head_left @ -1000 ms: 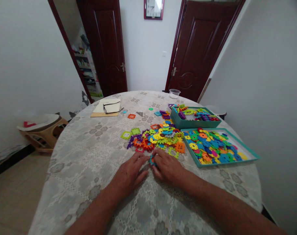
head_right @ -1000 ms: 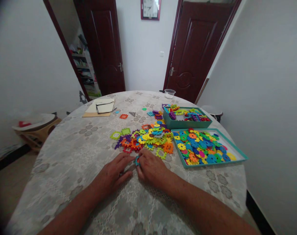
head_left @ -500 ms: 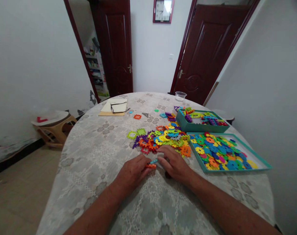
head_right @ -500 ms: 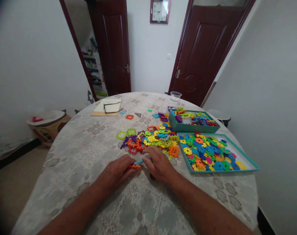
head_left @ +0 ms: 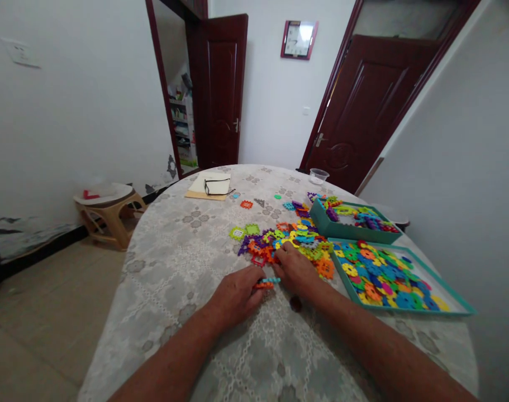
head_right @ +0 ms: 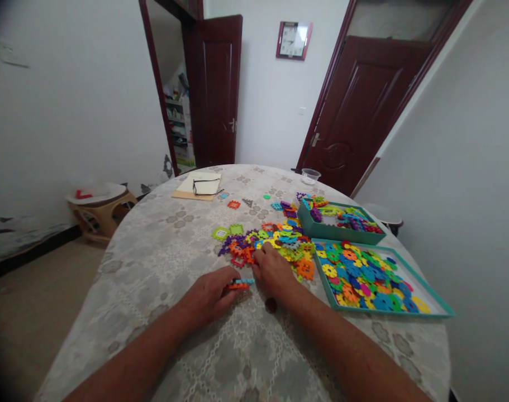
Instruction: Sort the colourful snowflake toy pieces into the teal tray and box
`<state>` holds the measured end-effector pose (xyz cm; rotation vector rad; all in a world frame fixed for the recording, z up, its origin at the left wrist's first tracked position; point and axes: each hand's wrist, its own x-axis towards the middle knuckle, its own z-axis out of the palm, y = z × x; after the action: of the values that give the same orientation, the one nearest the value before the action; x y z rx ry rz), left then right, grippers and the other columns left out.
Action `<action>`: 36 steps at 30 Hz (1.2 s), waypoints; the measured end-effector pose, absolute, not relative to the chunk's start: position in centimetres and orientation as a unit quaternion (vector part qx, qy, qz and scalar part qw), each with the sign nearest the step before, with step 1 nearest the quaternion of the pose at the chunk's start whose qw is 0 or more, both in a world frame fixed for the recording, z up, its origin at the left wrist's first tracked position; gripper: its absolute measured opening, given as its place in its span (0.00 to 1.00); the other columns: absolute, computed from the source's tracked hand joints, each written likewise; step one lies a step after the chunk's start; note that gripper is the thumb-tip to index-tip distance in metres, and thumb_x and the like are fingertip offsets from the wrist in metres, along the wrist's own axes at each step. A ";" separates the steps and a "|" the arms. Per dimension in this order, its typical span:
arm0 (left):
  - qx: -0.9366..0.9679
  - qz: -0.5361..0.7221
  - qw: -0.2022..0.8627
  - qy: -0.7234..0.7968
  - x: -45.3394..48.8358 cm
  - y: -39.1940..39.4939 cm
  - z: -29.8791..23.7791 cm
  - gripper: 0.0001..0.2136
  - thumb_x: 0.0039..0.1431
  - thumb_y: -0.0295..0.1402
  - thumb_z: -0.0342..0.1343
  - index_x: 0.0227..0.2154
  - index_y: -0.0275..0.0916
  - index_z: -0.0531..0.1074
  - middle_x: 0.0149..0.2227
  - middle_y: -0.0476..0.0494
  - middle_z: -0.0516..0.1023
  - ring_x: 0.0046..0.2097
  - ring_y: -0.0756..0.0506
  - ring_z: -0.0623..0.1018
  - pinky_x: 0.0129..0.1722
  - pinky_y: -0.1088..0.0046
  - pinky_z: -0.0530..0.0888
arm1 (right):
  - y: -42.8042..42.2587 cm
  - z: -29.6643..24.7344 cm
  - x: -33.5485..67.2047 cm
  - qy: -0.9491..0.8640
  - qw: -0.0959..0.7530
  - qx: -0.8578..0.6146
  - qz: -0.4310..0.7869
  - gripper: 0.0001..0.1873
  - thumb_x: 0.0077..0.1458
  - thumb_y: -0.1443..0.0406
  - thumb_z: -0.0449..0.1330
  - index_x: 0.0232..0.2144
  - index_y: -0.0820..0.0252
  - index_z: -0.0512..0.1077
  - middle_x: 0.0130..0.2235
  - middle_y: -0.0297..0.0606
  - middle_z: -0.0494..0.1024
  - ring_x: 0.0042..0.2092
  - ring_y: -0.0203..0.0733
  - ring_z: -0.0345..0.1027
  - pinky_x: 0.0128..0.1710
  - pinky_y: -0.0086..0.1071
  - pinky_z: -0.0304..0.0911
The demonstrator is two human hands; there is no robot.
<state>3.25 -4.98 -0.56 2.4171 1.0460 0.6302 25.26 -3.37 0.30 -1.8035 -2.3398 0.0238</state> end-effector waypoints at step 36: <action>0.850 0.261 0.261 0.375 3.0 -4.5 -1.5 0.26 0.64 0.33 0.64 0.63 0.42 0.65 0.47 0.41 0.82 0.45 0.42 0.81 0.48 0.62 0.77 | -4.9 -0.9 28.2 -0.525 0.396 -0.571 0.492 0.15 0.61 0.52 0.60 0.33 0.56 0.70 0.24 0.29 0.74 0.23 0.34 0.65 0.24 0.27 0.59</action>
<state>3.00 -4.55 -1.53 2.3019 1.0146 0.7065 28.16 -4.89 -0.91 -1.4472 -1.3296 1.2465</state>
